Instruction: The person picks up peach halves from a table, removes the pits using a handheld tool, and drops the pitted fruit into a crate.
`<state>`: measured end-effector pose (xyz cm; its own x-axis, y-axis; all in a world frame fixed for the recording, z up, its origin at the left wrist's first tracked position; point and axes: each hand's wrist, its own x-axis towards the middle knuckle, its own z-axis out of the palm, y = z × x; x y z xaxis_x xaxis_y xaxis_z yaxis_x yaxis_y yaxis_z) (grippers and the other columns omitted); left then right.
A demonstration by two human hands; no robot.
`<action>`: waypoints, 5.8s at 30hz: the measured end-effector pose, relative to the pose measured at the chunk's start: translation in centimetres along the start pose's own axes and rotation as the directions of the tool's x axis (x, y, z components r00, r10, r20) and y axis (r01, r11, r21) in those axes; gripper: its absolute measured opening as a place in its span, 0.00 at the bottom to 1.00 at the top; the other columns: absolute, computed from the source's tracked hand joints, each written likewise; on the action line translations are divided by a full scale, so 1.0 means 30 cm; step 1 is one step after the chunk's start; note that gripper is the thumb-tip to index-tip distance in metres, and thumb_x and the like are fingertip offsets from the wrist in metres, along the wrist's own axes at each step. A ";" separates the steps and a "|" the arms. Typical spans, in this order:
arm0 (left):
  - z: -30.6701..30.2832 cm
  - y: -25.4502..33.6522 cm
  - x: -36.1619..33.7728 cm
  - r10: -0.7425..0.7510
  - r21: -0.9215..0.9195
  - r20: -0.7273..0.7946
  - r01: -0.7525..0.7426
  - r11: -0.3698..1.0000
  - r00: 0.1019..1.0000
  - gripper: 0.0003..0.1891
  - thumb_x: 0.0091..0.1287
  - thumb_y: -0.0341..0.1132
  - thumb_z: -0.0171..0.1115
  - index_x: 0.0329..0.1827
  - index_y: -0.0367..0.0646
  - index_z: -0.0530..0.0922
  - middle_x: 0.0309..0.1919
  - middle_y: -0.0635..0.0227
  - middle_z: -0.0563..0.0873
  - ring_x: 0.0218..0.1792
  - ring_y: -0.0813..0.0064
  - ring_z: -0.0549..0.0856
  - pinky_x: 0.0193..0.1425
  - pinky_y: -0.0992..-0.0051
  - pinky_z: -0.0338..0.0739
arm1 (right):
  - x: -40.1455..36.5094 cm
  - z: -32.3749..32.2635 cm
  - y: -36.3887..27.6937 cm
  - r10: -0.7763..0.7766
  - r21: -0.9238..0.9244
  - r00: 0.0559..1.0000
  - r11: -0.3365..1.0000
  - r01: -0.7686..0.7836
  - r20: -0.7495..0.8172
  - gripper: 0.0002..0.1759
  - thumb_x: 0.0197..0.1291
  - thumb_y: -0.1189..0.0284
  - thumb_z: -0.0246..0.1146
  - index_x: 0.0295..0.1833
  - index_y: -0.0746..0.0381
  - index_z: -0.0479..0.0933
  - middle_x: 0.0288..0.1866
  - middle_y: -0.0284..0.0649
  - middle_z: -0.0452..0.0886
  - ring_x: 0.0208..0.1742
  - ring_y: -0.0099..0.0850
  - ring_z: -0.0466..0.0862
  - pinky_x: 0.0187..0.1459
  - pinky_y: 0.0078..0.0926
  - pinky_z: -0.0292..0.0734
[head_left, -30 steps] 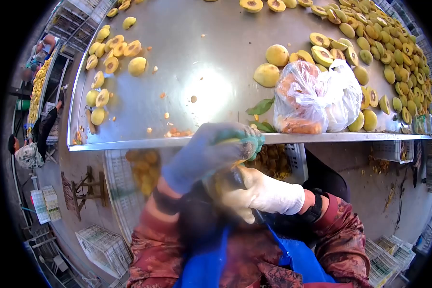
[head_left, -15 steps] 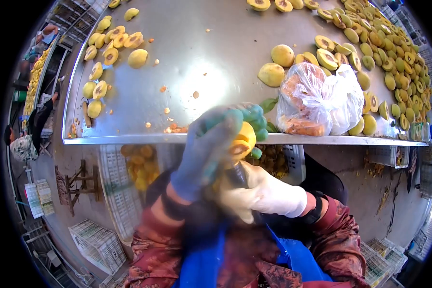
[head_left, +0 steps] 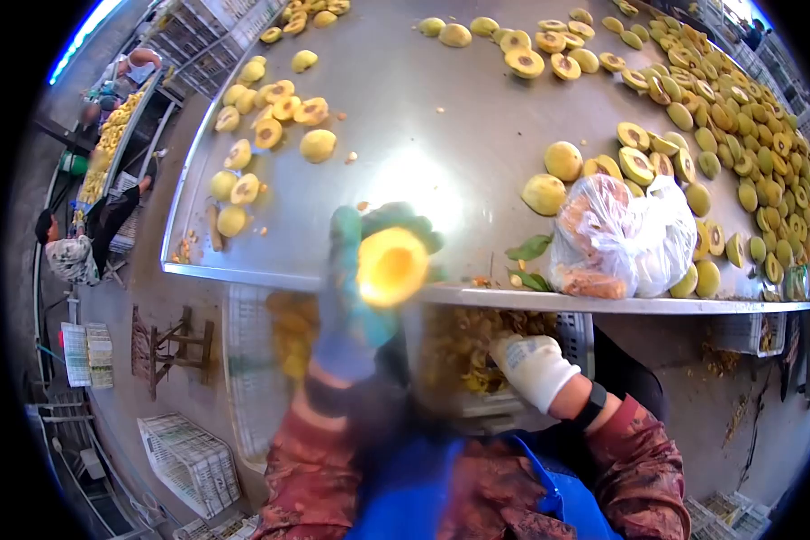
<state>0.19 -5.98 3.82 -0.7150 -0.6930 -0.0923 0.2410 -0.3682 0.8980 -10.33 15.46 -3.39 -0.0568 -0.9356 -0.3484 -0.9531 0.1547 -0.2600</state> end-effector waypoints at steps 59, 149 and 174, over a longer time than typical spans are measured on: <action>0.241 -0.176 -0.057 0.026 0.046 0.154 -0.033 0.998 0.988 0.32 0.76 0.59 0.43 0.65 0.39 0.71 0.57 0.58 0.81 0.57 0.62 0.80 0.66 0.60 0.73 | 0.027 -0.146 -0.014 0.312 0.775 0.845 0.607 0.175 -0.434 0.27 0.58 0.73 0.63 0.59 0.73 0.61 0.41 0.59 0.75 0.44 0.55 0.78 0.43 0.45 0.75; -0.817 0.245 -0.282 0.300 0.896 -0.160 0.011 0.443 0.940 0.24 0.70 0.46 0.60 0.60 0.36 0.76 0.53 0.54 0.82 0.54 0.61 0.82 0.58 0.66 0.76 | -0.002 -0.013 -0.030 -0.065 0.045 0.994 0.997 0.070 -0.091 0.06 0.59 0.71 0.57 0.41 0.56 0.77 0.32 0.41 0.83 0.32 0.38 0.86 0.30 0.37 0.79; -0.907 0.353 0.688 0.047 0.914 -0.196 0.200 -0.353 0.979 0.46 0.57 0.63 0.66 0.77 0.57 0.61 0.73 0.51 0.65 0.73 0.48 0.64 0.74 0.54 0.61 | 0.188 -0.359 -0.074 0.350 0.896 0.921 0.444 0.000 -0.173 0.20 0.56 0.68 0.72 0.51 0.65 0.78 0.31 0.38 0.80 0.28 0.26 0.80 0.34 0.24 0.77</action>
<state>5.84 -41.04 -0.29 -0.5604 -0.8176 -0.1320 -0.8278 0.5580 0.0576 -11.73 6.42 4.93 -0.4373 -0.8622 -0.2558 -0.1567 0.3531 -0.9223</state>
